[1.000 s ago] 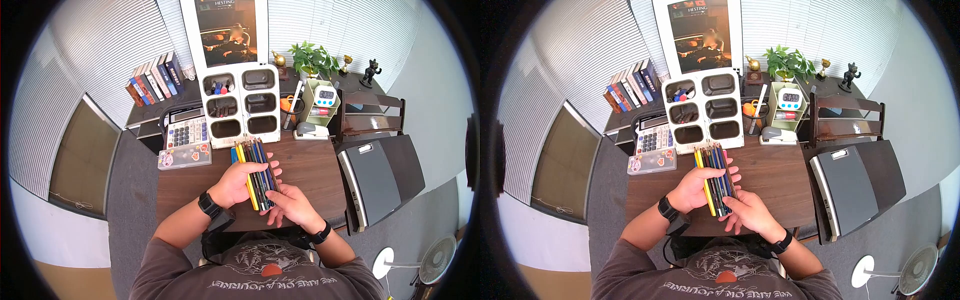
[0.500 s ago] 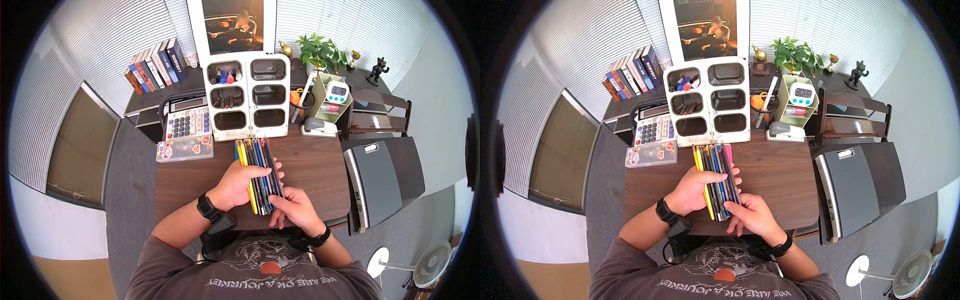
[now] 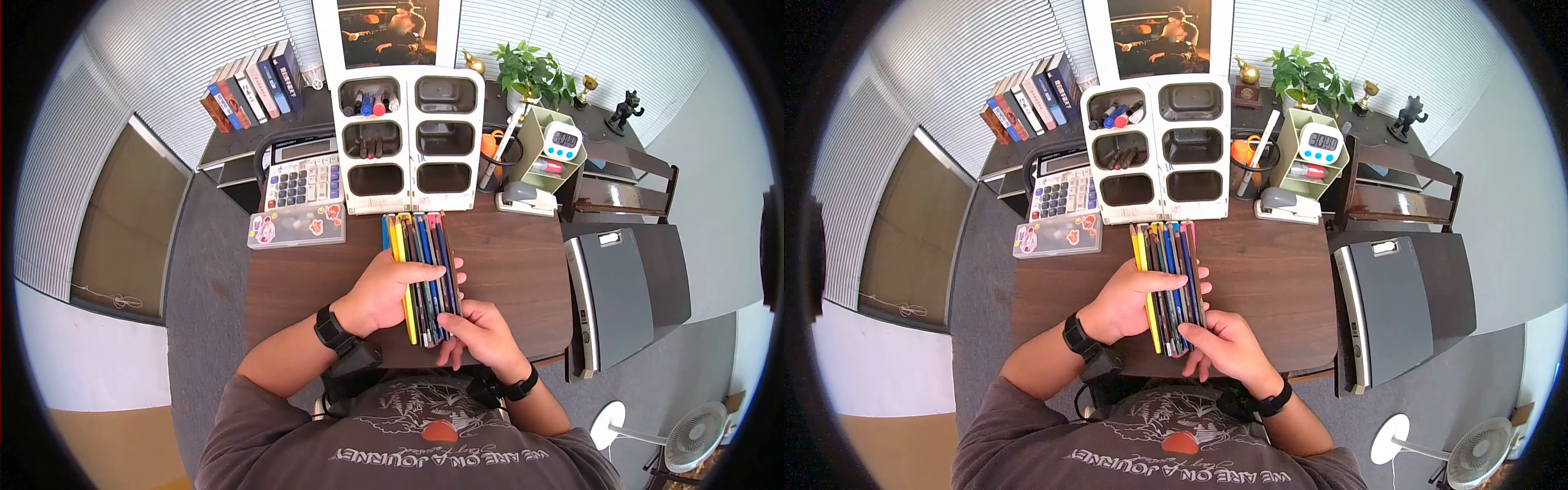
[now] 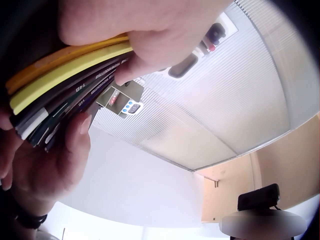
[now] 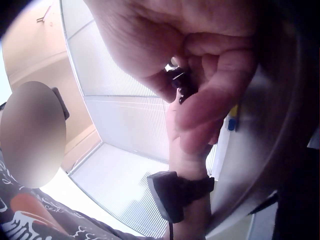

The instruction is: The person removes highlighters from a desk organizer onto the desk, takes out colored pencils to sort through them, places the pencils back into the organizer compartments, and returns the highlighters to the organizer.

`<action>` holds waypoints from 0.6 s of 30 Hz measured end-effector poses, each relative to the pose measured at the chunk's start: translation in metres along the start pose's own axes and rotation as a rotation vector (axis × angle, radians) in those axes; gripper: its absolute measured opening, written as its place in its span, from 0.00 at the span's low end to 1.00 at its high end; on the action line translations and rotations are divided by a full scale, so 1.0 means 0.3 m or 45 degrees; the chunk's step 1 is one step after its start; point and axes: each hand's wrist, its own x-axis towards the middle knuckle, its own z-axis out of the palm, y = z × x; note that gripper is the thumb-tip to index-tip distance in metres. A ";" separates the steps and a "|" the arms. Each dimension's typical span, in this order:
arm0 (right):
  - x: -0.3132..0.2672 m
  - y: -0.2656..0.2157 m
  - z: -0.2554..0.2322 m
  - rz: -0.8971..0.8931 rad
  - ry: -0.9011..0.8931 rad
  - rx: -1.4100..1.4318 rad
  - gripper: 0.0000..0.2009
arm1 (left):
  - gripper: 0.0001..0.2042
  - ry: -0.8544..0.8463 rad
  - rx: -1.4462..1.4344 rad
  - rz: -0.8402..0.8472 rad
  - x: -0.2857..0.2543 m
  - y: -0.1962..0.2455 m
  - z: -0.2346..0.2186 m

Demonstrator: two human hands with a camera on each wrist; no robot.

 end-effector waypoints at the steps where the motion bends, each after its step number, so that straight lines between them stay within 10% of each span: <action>1: -0.002 0.000 -0.002 0.009 0.002 0.002 0.11 | 0.19 -0.006 0.000 -0.007 0.000 0.001 -0.001; 18: -0.024 0.088 -0.037 -0.434 -0.065 0.050 0.15 | 0.22 -0.032 -0.095 0.008 0.004 0.013 -0.021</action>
